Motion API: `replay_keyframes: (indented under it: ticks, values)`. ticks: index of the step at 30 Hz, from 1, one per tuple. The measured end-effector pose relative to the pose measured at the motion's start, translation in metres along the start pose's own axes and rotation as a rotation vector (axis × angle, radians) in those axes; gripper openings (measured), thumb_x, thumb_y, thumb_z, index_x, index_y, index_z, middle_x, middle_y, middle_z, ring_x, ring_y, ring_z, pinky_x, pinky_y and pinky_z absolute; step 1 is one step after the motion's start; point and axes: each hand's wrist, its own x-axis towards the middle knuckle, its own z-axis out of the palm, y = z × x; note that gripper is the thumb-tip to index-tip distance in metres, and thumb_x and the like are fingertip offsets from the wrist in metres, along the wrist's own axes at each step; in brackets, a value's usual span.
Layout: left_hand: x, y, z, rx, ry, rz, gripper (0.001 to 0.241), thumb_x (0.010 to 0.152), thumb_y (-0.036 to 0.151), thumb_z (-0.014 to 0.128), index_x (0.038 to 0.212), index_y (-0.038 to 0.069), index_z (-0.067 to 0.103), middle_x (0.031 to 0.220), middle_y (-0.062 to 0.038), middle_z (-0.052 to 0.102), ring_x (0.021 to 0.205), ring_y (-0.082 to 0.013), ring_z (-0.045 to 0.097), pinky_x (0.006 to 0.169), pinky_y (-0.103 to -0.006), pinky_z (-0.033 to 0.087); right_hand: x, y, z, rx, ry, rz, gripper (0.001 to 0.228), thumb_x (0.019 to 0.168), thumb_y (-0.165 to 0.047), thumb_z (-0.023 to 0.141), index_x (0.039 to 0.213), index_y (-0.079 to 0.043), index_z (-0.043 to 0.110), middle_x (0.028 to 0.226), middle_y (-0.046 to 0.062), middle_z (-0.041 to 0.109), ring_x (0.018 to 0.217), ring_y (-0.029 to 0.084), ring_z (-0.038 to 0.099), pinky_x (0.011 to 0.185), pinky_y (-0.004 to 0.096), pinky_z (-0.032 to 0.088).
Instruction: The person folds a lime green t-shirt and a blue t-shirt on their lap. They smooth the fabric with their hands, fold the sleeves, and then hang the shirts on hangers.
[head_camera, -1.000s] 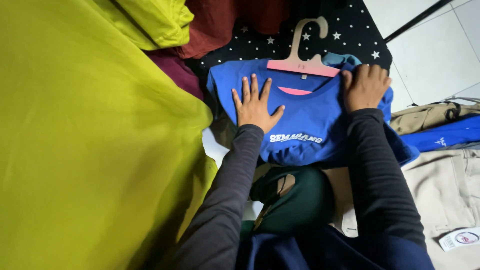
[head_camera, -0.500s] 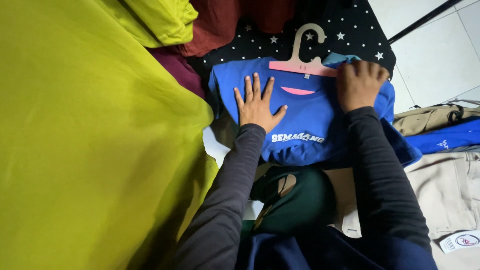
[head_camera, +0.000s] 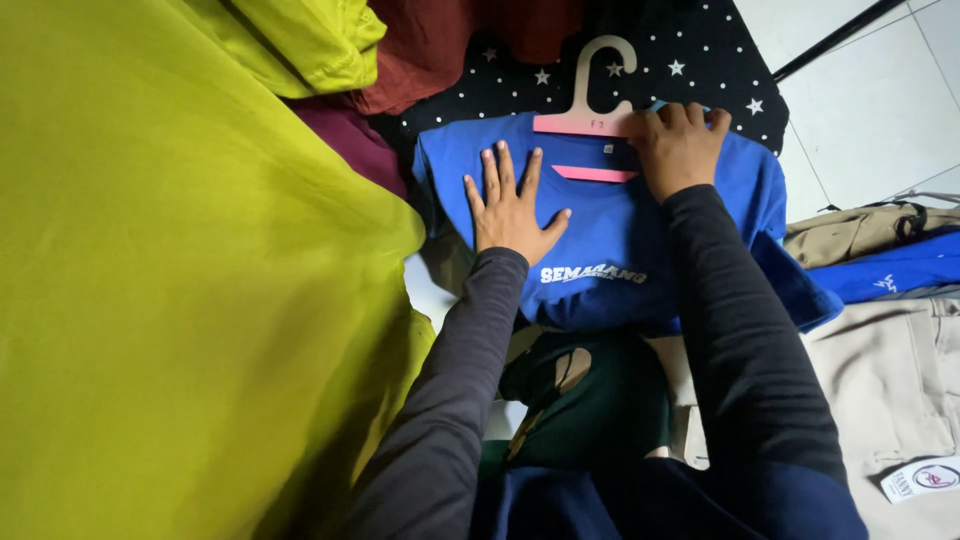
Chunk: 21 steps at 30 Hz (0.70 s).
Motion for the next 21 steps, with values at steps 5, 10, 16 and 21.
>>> replay_keyframes:
  ticks: [5,10,16,21]
  values:
    - [0.000,-0.001,0.002,0.002,-0.001,-0.003,0.104,0.079,0.075,0.065,0.164,0.029,0.026,0.170,-0.022,0.019,0.159,-0.0406,0.014,0.122,-0.0699,0.012,0.006,-0.018,-0.002,0.023,-0.036,0.066,0.014,0.095,-0.033,0.075,0.099,-0.020,0.073,0.090,0.003,0.060,0.088,0.025,0.057,0.085,0.045,0.038]
    - [0.000,-0.001,0.007,-0.015,0.009,0.001,0.103,0.078,0.074,0.065,0.163,0.027,0.029,0.169,-0.023,0.021,0.159,-0.0409,0.016,0.123,-0.0699,0.012,-0.003,-0.028,0.005,0.015,-0.031,0.132,0.014,0.095,-0.034,0.072,0.096,-0.020,0.071,0.090,0.004,0.057,0.091,0.026,0.056,0.083,0.044,0.038]
    - [0.000,-0.001,0.006,-0.039,0.000,0.002,0.101,0.078,0.074,0.063,0.161,0.024,0.034,0.167,-0.023,0.026,0.158,-0.0415,0.017,0.122,-0.0706,0.012,-0.005,-0.041,-0.005,-0.001,-0.094,0.176,0.014,0.096,-0.031,0.071,0.103,-0.019,0.072,0.091,0.005,0.056,0.091,0.026,0.056,0.081,0.043,0.038]
    - [0.001,-0.001,0.002,-0.046,-0.015,0.004,0.103,0.077,0.074,0.065,0.161,0.023,0.033,0.167,-0.024,0.027,0.157,-0.0424,0.019,0.121,-0.0716,0.013,-0.003,-0.057,-0.055,0.292,-0.472,0.269,0.071,0.104,-0.061,0.051,0.152,-0.009,0.056,0.144,0.023,0.057,0.131,0.041,0.052,0.110,0.069,0.021]
